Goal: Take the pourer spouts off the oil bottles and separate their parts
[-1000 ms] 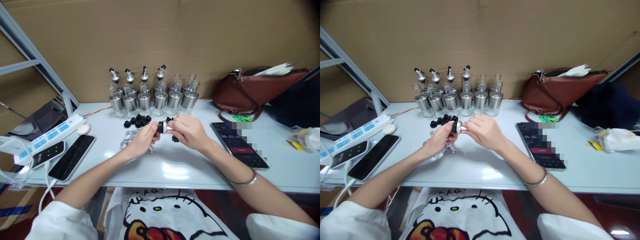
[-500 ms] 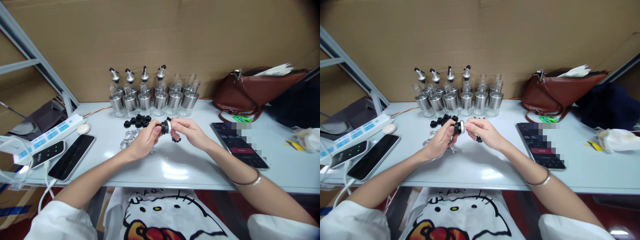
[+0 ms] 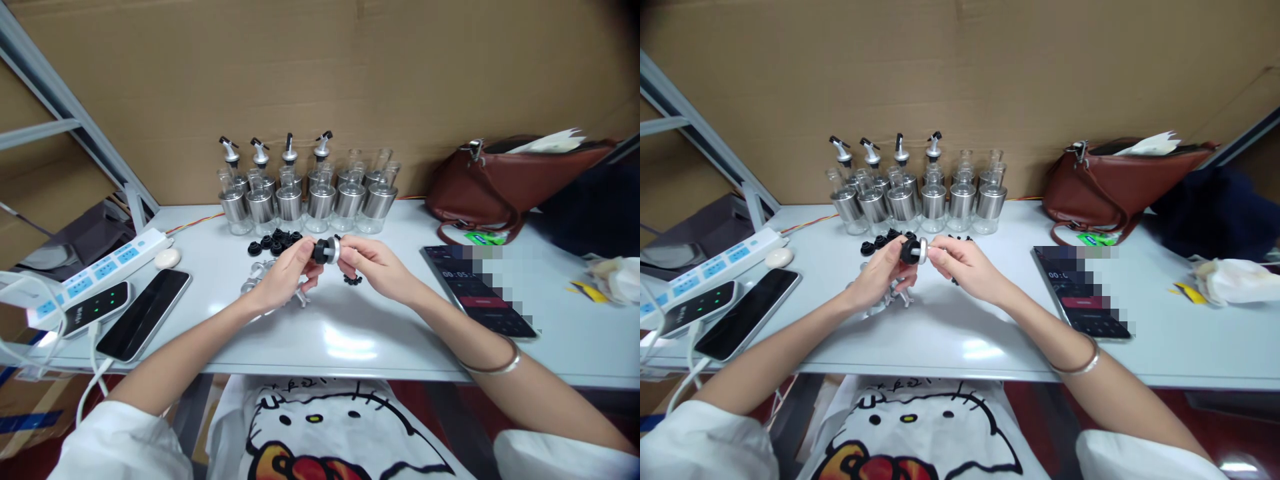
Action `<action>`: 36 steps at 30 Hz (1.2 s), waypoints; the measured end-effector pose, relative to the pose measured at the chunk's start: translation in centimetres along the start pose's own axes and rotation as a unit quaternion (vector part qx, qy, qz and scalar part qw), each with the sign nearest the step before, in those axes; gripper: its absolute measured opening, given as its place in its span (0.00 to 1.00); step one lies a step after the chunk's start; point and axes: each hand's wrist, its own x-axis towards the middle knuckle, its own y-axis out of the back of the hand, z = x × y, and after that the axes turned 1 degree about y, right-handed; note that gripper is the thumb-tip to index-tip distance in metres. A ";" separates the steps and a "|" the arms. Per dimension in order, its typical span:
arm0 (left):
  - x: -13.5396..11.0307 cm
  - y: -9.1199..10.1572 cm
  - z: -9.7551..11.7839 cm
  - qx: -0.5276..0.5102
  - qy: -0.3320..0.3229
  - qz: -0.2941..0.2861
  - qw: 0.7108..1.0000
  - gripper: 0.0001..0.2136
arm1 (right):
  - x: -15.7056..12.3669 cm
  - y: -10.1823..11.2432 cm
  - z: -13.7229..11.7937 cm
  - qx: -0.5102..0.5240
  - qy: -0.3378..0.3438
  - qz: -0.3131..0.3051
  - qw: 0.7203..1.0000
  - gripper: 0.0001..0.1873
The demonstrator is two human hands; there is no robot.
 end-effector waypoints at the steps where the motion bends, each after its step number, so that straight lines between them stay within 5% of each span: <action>1: 0.1 0.0 0.0 -0.022 0.016 0.002 1.000 0.22 | 0.0 0.0 -0.1 -0.029 0.014 0.007 0.999 0.22; 7: 0.2 0.0 0.4 -0.079 0.105 -0.019 0.991 0.26 | -0.1 -0.3 -0.8 -0.157 0.088 0.013 0.984 0.22; 15: 0.1 0.7 0.9 -0.153 0.111 -0.045 0.981 0.21 | -0.6 -0.4 -0.3 -0.095 0.086 0.053 0.990 0.19; 21: 1.3 4.3 1.8 0.027 -0.028 0.155 0.987 0.12 | -0.3 -0.6 0.1 -0.056 0.075 0.140 0.986 0.14; 24: 2.0 7.4 1.3 0.213 -0.098 0.257 0.938 0.13 | -0.2 -0.6 0.3 -0.042 0.063 0.167 0.983 0.13; 26: 2.1 9.2 0.7 0.320 -0.096 0.272 0.903 0.12 | -0.2 -0.6 0.4 -0.041 0.061 0.176 0.982 0.13; 32: 1.6 12.1 -0.3 0.613 -0.032 0.084 0.785 0.13 | -0.4 -0.6 0.2 -0.070 0.074 0.170 0.980 0.13; 36: 1.5 12.3 -0.3 0.660 -0.012 0.058 0.749 0.15 | -0.4 -0.7 0.1 -0.089 0.076 0.161 0.980 0.13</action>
